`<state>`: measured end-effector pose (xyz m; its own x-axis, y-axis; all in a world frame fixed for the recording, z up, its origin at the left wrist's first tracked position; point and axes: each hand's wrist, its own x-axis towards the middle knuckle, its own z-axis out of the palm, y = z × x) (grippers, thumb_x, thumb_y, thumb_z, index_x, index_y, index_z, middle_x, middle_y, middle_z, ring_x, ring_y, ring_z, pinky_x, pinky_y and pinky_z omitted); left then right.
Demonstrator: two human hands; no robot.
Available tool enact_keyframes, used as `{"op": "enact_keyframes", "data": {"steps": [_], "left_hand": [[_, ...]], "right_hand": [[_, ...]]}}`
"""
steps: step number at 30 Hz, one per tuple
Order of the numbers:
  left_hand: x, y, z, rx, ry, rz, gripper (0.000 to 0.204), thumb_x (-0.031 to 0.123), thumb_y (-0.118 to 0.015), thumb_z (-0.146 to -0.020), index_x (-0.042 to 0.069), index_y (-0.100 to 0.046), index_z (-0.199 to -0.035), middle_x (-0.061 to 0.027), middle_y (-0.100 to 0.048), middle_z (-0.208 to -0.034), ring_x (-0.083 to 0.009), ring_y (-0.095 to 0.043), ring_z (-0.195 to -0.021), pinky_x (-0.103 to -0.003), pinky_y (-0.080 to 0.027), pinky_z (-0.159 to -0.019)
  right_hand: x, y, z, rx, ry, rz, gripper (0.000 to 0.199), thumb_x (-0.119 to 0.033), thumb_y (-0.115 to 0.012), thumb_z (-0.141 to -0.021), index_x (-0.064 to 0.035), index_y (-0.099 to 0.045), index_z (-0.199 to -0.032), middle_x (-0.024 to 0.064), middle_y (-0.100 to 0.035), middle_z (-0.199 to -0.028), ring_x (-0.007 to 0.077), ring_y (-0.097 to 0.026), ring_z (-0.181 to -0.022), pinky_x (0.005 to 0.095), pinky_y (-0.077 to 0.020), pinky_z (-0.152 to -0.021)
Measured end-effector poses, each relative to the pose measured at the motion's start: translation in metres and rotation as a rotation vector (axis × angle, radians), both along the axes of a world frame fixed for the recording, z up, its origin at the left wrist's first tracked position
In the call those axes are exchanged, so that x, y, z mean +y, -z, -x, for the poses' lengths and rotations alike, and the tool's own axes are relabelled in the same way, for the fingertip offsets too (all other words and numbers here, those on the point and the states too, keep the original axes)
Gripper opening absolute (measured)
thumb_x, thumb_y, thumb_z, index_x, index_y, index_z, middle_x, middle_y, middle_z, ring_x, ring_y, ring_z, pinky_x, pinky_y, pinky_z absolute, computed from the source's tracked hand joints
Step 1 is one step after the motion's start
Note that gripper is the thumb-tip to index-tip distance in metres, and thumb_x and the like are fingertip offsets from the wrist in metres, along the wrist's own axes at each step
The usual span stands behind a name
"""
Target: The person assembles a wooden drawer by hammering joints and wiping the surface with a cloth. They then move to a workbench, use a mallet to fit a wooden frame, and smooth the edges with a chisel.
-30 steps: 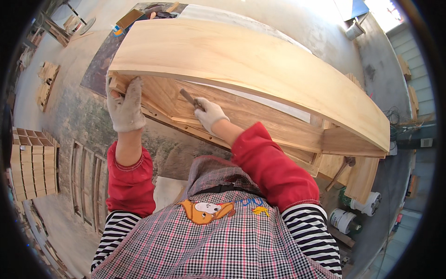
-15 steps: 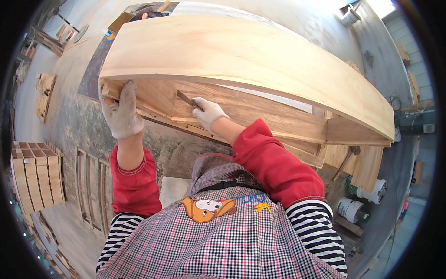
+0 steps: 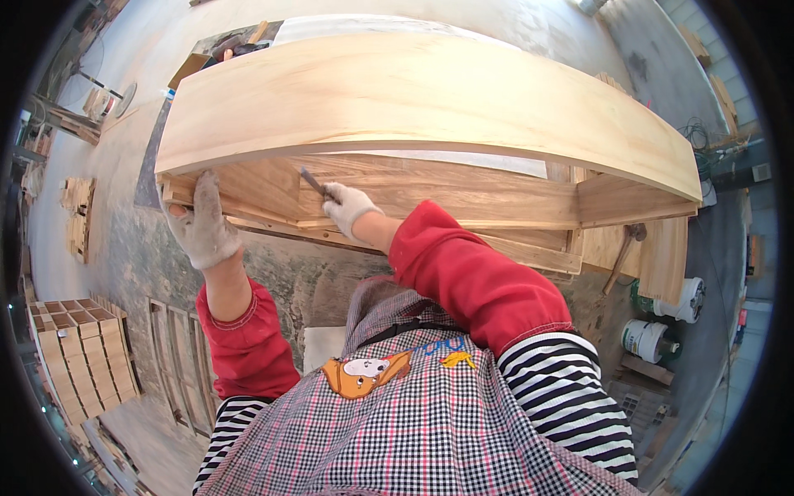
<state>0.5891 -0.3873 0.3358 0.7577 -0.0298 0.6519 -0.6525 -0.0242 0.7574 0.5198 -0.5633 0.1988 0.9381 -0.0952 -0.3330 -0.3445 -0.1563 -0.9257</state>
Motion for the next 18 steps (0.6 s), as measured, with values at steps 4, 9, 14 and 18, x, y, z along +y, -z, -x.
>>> {"op": "enact_keyframes", "data": {"steps": [4, 9, 14, 18], "left_hand": [[-0.008, -0.011, 0.007, 0.253, 0.073, 0.263, 0.041, -0.004, -0.062, -0.084, -0.003, -0.047, -0.121, -0.0085, -0.059, -0.106, -0.0140, -0.057, -0.092, -0.026, -0.047, -0.085], [-0.008, -0.008, 0.004, 0.236, 0.056, 0.220, 0.039, -0.004, -0.062, -0.085, -0.004, -0.047, -0.121, -0.0081, -0.059, -0.106, -0.0143, -0.058, -0.092, -0.025, -0.048, -0.084], [0.016, 0.017, -0.006, 0.073, -0.022, -0.152, 0.041, -0.003, -0.060, -0.088, -0.003, -0.042, -0.125, -0.0115, -0.060, -0.110, -0.0173, -0.061, -0.095, -0.028, -0.049, -0.088], [0.011, 0.023, 0.004, 0.449, 0.133, 0.363, 0.045, 0.001, -0.061, -0.088, 0.001, -0.041, -0.128, -0.0111, -0.058, -0.115, -0.0195, -0.059, -0.103, -0.030, -0.047, -0.093]], "right_hand": [[-0.006, 0.006, 0.026, 0.068, -0.183, -0.003, 0.042, -0.010, -0.054, -0.089, -0.0041, -0.051, -0.131, 0.0018, -0.060, -0.083, 0.0090, -0.051, -0.059, 0.0261, -0.0442, -0.053], [-0.019, -0.016, 0.000, 0.061, -0.011, 0.116, 0.047, -0.013, -0.053, -0.088, -0.0053, -0.049, -0.134, 0.0029, -0.060, -0.085, 0.0096, -0.052, -0.063, 0.0272, -0.0454, -0.054], [-0.018, -0.022, 0.005, 0.205, -0.169, -0.054, 0.048, -0.012, -0.053, -0.087, -0.0090, -0.048, -0.135, 0.0019, -0.059, -0.083, 0.0091, -0.050, -0.061, 0.0258, -0.0437, -0.050], [-0.059, -0.028, 0.064, 0.284, -0.099, -0.232, 0.047, -0.011, -0.051, -0.089, -0.0089, -0.047, -0.135, 0.0007, -0.056, -0.082, 0.0067, -0.046, -0.059, 0.0234, -0.0407, -0.048]]}}
